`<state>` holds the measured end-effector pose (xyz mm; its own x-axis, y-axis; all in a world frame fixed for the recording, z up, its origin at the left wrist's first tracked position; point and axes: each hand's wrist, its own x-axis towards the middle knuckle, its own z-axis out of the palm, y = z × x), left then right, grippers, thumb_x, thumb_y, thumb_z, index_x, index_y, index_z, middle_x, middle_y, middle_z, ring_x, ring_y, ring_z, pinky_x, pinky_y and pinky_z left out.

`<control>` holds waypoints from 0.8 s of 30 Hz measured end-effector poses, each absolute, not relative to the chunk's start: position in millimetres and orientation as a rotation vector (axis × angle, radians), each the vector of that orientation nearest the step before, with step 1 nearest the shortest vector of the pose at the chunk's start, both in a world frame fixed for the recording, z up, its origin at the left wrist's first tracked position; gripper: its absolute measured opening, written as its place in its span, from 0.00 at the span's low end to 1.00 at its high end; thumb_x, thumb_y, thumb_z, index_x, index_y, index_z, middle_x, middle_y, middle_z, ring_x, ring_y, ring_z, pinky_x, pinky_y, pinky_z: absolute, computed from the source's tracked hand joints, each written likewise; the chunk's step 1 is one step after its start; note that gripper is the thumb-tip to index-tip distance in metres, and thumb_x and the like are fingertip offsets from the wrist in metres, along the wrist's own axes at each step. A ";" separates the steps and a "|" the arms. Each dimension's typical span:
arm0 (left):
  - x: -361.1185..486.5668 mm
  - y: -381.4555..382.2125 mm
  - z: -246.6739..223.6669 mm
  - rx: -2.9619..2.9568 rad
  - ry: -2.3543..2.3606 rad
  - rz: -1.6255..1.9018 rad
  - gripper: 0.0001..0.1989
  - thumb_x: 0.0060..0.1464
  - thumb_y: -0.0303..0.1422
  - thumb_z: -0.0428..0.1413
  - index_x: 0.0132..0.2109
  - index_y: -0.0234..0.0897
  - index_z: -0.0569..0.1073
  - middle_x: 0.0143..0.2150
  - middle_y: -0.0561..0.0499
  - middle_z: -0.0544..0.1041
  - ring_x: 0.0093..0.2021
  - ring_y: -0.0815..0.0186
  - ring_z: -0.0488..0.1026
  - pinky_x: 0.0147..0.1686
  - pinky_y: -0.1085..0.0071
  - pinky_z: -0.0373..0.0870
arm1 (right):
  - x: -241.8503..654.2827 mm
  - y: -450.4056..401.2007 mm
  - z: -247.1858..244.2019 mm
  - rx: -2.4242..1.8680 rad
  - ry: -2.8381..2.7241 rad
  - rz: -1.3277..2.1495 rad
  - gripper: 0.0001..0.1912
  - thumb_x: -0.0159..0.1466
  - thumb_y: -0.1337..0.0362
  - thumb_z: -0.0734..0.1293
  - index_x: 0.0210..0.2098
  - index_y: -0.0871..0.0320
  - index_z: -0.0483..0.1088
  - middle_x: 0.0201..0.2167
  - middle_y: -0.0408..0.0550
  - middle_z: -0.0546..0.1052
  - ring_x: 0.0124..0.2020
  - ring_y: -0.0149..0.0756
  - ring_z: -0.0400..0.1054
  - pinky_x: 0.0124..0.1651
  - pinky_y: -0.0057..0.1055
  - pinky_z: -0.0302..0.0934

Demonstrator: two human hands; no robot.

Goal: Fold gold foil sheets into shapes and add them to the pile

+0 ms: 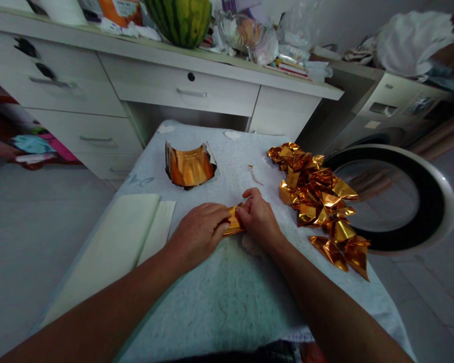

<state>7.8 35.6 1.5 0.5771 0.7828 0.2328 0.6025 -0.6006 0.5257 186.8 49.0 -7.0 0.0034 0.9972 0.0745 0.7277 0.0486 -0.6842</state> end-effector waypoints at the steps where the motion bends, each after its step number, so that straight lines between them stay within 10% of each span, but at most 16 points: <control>1: 8.8 34.7 1.5 2.426 1.082 0.616 0.08 0.62 0.28 0.50 0.45 0.39 0.73 0.46 0.48 0.77 0.48 0.59 0.72 0.50 0.60 0.68 | 186.9 49.0 -7.1 -1.727 -1.785 0.634 0.12 0.59 0.68 0.62 0.43 0.57 0.60 0.22 0.37 0.67 0.25 0.34 0.62 0.31 0.29 0.51; 24: 16.6 28.1 -9.3 2.751 1.138 0.340 0.12 0.64 0.27 0.47 0.49 0.37 0.72 0.49 0.47 0.76 0.48 0.59 0.69 0.52 0.60 0.68 | 188.1 49.5 -11.7 -1.849 -1.936 0.320 0.13 0.60 0.65 0.66 0.45 0.59 0.63 0.29 0.45 0.72 0.32 0.39 0.64 0.37 0.33 0.51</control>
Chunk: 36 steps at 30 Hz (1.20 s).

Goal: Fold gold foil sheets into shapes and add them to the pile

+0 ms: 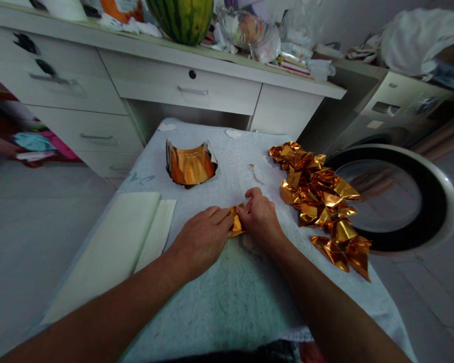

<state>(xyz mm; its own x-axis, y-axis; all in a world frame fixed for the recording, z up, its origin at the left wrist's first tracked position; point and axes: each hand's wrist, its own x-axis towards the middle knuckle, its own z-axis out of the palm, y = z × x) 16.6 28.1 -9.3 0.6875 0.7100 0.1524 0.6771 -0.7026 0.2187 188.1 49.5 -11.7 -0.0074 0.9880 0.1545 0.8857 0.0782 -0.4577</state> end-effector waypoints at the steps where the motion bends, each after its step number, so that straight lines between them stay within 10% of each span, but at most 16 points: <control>1: 16.6 28.0 -11.1 2.757 1.139 0.334 0.12 0.64 0.28 0.47 0.50 0.37 0.72 0.49 0.47 0.76 0.48 0.59 0.69 0.52 0.60 0.68 | 188.5 49.2 -11.6 -1.848 -1.940 0.307 0.13 0.60 0.65 0.66 0.44 0.59 0.63 0.30 0.46 0.73 0.33 0.39 0.65 0.38 0.34 0.52; 36: 27.8 -2.0 -23.1 3.025 1.352 0.482 0.18 0.58 0.21 0.50 0.54 0.25 0.73 0.55 0.34 0.76 0.55 0.51 0.74 0.52 0.56 0.75 | 194.7 49.3 -7.1 -1.523 -2.174 0.443 0.06 0.59 0.75 0.65 0.35 0.59 0.72 0.35 0.49 0.73 0.40 0.39 0.65 0.47 0.36 0.59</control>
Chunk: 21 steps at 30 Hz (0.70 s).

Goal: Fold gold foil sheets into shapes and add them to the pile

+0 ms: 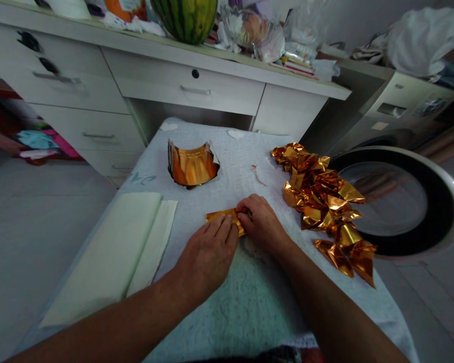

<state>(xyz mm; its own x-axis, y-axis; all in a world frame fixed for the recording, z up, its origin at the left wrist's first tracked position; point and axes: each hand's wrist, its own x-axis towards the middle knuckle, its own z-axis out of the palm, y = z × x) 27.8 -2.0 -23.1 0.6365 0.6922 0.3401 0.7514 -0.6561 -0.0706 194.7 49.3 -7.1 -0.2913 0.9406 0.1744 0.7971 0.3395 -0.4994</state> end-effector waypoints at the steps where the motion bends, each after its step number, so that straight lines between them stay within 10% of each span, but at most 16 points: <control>1: 27.7 -1.9 -21.9 -2.655 -1.192 -0.417 0.19 0.57 0.21 0.50 0.54 0.25 0.73 0.55 0.34 0.76 0.56 0.50 0.73 0.52 0.56 0.75 | 194.9 49.4 -7.9 -1.512 -2.168 0.440 0.06 0.59 0.74 0.65 0.35 0.59 0.72 0.35 0.49 0.73 0.40 0.39 0.65 0.47 0.36 0.59; 21: 29.4 -2.1 -18.3 -2.714 -1.271 -0.281 0.23 0.55 0.20 0.50 0.58 0.23 0.70 0.60 0.27 0.71 0.60 0.45 0.69 0.55 0.50 0.71 | 196.4 46.5 -3.7 -1.407 -2.193 0.442 0.08 0.60 0.76 0.65 0.35 0.59 0.72 0.35 0.48 0.72 0.40 0.39 0.64 0.46 0.35 0.58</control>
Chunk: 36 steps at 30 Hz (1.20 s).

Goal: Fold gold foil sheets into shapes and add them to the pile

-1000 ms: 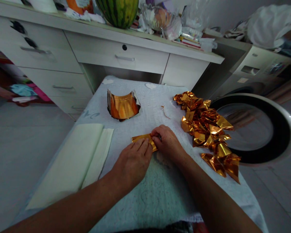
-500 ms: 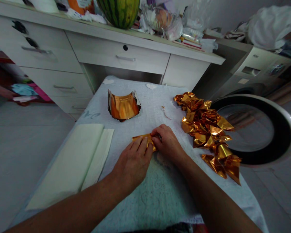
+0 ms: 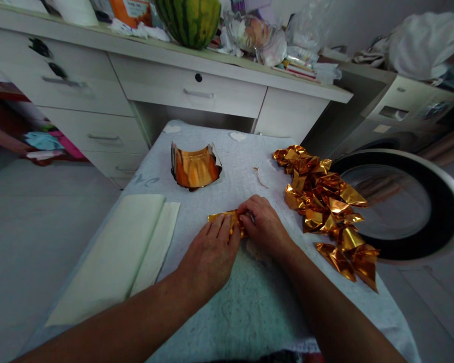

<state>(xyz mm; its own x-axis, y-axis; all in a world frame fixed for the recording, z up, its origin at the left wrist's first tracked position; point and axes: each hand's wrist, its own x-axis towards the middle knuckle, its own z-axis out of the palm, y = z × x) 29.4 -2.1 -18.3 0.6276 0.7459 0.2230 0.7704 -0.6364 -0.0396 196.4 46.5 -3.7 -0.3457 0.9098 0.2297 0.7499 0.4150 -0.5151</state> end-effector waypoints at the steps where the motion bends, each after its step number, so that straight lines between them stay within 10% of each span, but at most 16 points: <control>1: 29.5 -2.0 -18.4 -2.722 -1.269 -0.282 0.24 0.55 0.20 0.50 0.59 0.23 0.69 0.60 0.27 0.70 0.60 0.44 0.69 0.55 0.50 0.71 | 196.0 45.8 -3.2 -1.384 -2.205 0.463 0.08 0.60 0.77 0.64 0.35 0.59 0.71 0.35 0.48 0.72 0.40 0.38 0.64 0.46 0.34 0.58; 21: 34.4 -37.6 4.6 -2.530 -1.283 0.192 0.23 0.52 0.18 0.49 0.56 0.18 0.74 0.55 0.22 0.73 0.52 0.44 0.76 0.37 0.60 0.79 | 187.6 44.7 1.2 -1.529 -2.313 0.558 0.08 0.59 0.75 0.63 0.35 0.58 0.68 0.33 0.45 0.70 0.37 0.36 0.62 0.42 0.32 0.56; 36: 32.6 -48.8 9.8 -2.394 -1.203 0.202 0.18 0.49 0.19 0.52 0.46 0.20 0.80 0.42 0.25 0.80 0.35 0.49 0.79 0.25 0.62 0.76 | 180.7 23.2 0.2 -1.590 -2.368 0.320 0.28 0.55 0.43 0.72 0.43 0.58 0.67 0.41 0.52 0.71 0.41 0.44 0.61 0.44 0.40 0.55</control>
<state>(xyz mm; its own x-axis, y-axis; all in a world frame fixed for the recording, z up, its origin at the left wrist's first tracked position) 32.6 -48.8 9.8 0.6086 0.7905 0.0693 0.7245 -0.5180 -0.4547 180.7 23.2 0.2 -0.3609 0.9272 0.1000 0.8674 0.3731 -0.3293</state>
